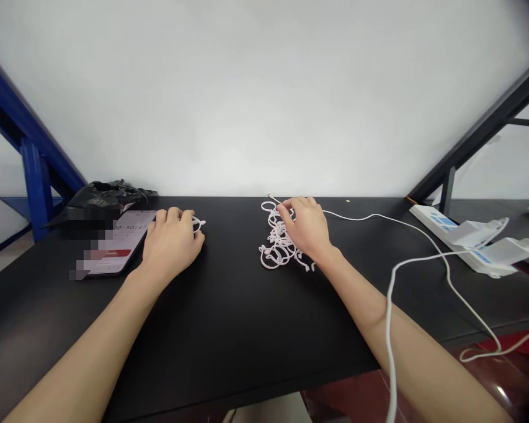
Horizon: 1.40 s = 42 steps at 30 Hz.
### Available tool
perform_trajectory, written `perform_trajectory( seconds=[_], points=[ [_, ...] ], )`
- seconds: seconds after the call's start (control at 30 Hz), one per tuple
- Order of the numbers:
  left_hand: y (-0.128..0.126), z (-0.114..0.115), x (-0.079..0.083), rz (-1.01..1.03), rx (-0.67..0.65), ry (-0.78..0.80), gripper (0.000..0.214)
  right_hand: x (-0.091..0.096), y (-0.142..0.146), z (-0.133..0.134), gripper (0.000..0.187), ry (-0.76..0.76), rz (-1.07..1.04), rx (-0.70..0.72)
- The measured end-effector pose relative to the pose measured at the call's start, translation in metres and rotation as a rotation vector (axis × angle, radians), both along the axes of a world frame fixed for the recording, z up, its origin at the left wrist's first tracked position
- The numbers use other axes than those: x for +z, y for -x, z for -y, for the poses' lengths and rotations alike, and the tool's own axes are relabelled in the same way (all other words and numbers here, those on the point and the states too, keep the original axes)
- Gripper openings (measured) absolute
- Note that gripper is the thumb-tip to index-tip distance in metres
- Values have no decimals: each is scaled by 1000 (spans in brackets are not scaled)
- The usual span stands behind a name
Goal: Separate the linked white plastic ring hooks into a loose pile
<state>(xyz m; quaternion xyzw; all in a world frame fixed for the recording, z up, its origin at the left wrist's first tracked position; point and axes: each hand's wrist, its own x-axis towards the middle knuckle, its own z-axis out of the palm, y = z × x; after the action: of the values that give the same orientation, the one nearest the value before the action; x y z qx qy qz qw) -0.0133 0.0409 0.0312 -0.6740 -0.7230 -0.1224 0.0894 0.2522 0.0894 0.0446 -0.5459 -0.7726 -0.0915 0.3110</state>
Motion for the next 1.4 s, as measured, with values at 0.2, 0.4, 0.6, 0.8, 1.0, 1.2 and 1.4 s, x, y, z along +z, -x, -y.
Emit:
perform_trajectory(
  seconds=[0.2,0.4,0.6,0.8,1.0,1.2,1.4],
  points=[
    [-1,4,-3,-24,-20,17,42,-2,3,3,44,105,82,-19],
    [-3,4,-2,-52,-47,25,41,-4,1,2,45,147,90,14],
    [-4,5,-1,-78,-48,68,44,-8,-3,-4,47,209,22,18],
    [-2,6,-2,-111,-68,47,43,-10,-2,-7,45,233,-1,27],
    [-10,3,-2,-12,-161,-83,41,-7,2,-5,50,203,-165,27],
    [-33,9,-4,279,-537,-49,31,0,11,2,48,17,-292,9],
    [-43,16,-1,360,-585,-48,28,5,21,20,43,-61,-400,162]
  ],
)
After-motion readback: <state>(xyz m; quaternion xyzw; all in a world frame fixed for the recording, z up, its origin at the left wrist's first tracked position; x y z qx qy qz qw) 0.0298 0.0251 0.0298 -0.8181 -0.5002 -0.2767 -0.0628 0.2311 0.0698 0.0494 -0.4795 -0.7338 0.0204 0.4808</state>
